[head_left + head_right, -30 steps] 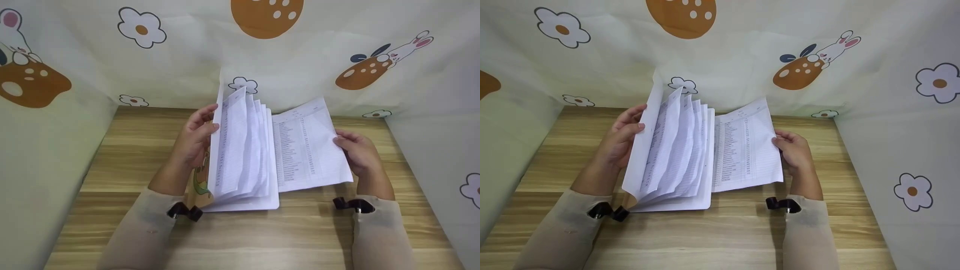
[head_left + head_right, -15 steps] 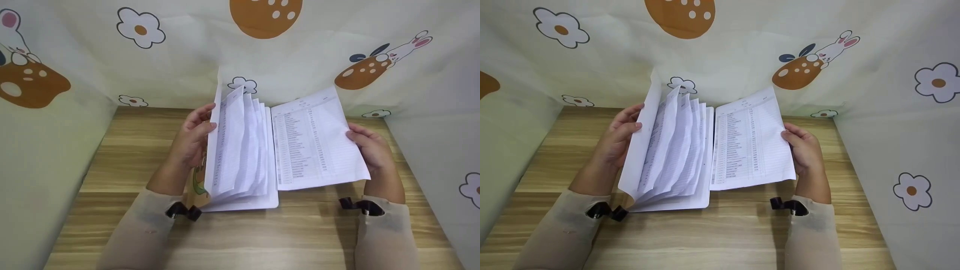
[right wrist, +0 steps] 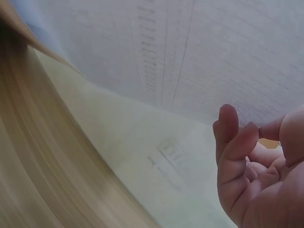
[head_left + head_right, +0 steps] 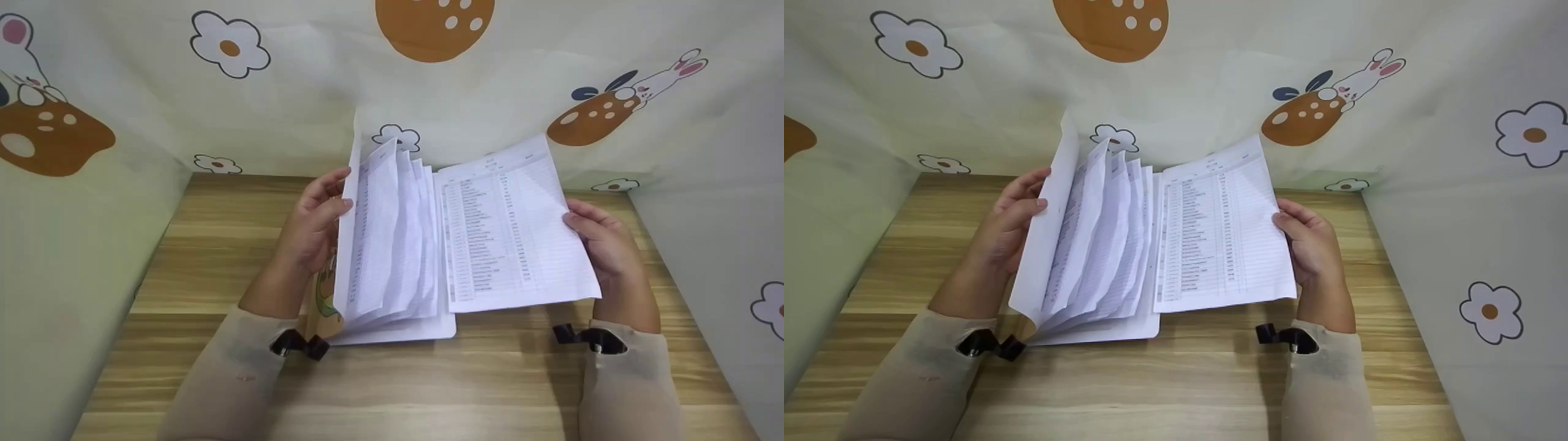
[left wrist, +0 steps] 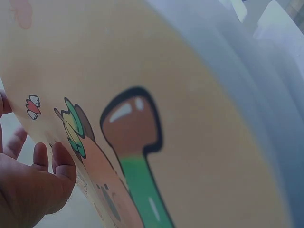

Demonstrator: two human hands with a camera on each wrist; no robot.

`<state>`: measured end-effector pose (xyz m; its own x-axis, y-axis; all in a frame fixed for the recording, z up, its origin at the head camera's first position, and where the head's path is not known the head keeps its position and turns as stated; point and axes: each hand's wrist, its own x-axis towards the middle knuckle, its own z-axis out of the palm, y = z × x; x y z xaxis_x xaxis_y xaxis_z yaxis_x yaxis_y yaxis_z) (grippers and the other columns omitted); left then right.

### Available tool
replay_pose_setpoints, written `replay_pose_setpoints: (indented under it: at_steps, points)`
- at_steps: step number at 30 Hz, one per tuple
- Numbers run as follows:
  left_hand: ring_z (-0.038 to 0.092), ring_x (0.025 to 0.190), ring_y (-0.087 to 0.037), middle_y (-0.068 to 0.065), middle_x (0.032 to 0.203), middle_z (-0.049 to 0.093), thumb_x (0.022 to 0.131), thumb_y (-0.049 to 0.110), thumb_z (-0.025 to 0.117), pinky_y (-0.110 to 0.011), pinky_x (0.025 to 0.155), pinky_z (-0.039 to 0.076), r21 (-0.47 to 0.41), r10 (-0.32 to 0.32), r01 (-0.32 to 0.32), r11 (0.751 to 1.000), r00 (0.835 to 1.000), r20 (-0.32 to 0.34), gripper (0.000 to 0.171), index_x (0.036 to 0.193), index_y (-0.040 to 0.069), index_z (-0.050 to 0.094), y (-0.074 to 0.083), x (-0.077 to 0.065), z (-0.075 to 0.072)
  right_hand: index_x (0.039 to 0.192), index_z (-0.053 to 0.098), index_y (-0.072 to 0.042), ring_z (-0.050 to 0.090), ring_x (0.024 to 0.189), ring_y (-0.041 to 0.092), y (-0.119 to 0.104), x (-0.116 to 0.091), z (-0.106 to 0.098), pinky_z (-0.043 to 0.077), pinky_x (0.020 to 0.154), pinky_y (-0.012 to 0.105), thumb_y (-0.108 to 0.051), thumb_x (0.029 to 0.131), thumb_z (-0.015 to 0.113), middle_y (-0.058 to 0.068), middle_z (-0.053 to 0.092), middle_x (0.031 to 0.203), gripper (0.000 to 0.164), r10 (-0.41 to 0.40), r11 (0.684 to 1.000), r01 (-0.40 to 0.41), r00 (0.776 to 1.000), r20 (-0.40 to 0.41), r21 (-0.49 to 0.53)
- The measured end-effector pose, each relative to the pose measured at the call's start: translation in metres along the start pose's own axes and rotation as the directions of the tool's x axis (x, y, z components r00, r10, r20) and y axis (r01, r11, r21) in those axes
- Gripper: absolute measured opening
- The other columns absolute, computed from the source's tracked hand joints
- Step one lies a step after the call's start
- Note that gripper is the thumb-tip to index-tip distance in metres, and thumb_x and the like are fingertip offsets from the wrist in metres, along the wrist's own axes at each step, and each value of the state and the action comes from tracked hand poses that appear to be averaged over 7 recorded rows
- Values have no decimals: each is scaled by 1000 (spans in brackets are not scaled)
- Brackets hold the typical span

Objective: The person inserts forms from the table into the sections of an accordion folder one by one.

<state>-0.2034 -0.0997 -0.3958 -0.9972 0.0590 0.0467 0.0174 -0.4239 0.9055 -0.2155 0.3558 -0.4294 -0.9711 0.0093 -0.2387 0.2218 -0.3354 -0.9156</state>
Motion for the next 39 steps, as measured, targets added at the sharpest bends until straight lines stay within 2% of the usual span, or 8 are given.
replay_pose_setpoints:
  at_steps: [7, 14, 23, 39]
  points:
    - [58, 112, -27, -7, 122, 57, 96, -5, 58, -28, 80, 57, -14, -4, 4, 1000, 1000, -7, 47, 138, 14, 67, 0, -1, 1, 112, 81, -17, 77, 76, 16, 3, -1, 6, 64, 64, 30, -7, 103, 67, 2, 81, 95, 19, 16, 1000, -16, 999, 47, 7]
    - [58, 113, -24, -6, 124, 59, 95, -5, 58, -29, 80, 58, -17, -1, 0, 1000, 1000, -9, 45, 132, 19, 70, 1, -1, 1, 116, 80, -16, 77, 79, 15, 8, -1, 14, 64, 66, 29, -8, 103, 68, 1, 81, 98, 20, 26, 999, -23, 997, 71, -40]
    - [57, 115, -27, -7, 125, 58, 96, -5, 58, -29, 81, 57, 1, -2, 2, 1000, 1000, -25, 47, 137, 15, 68, 2, 0, 2, 118, 78, -15, 77, 82, 16, 20, 2, 25, 64, 68, 30, -6, 105, 64, 2, 81, 100, 22, 33, 998, -25, 992, 122, -62]
    - [56, 116, -30, -8, 126, 55, 96, -3, 58, -32, 82, 59, 18, -7, 7, 1000, 1000, -8, 49, 143, 10, 63, 1, 0, -1, 122, 75, -14, 77, 84, 14, 36, 5, 43, 64, 70, 29, -4, 105, 63, 1, 79, 103, 23, 63, 995, -50, 984, 164, -81]
